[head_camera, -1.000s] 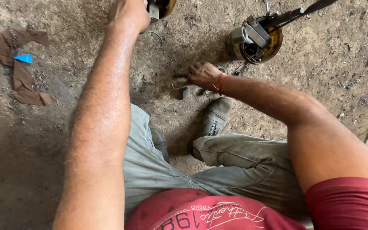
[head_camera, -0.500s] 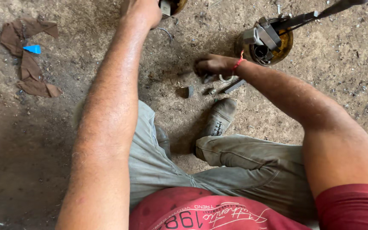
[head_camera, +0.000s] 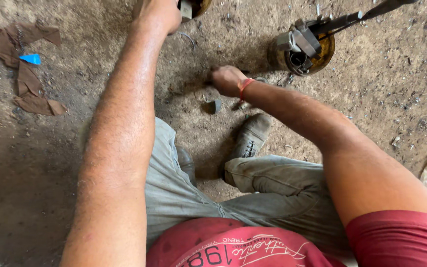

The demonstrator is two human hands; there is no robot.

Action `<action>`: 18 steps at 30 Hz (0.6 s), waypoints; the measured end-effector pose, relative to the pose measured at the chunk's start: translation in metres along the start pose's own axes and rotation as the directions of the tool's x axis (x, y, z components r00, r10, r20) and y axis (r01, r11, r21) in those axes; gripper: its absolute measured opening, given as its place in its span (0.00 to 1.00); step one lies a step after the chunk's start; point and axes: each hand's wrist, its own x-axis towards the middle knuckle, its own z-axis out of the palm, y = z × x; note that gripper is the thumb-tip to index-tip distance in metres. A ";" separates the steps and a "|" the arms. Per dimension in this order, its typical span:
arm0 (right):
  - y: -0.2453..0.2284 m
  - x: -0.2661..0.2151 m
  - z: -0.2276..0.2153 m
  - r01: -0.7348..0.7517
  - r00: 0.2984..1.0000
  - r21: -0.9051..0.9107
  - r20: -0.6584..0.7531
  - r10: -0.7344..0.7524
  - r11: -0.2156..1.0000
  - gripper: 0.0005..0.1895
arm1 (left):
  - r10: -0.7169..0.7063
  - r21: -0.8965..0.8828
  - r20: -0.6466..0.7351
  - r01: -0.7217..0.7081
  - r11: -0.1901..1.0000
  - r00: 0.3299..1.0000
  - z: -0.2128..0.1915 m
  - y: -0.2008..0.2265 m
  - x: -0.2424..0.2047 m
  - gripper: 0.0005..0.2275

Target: The person sits on the ground and sorts various metal parts, including bolts, nuts, and cylindrical pieces, from a pile on the floor into two metal cans. They handle the parts by hand, picking them up and placing them into the containers.

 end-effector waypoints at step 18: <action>-0.068 0.004 -0.178 0.513 0.502 0.039 -0.824 -0.263 0.858 0.19 | -0.123 -0.135 -0.025 0.118 0.984 0.992 0.009 -0.013 0.028 0.13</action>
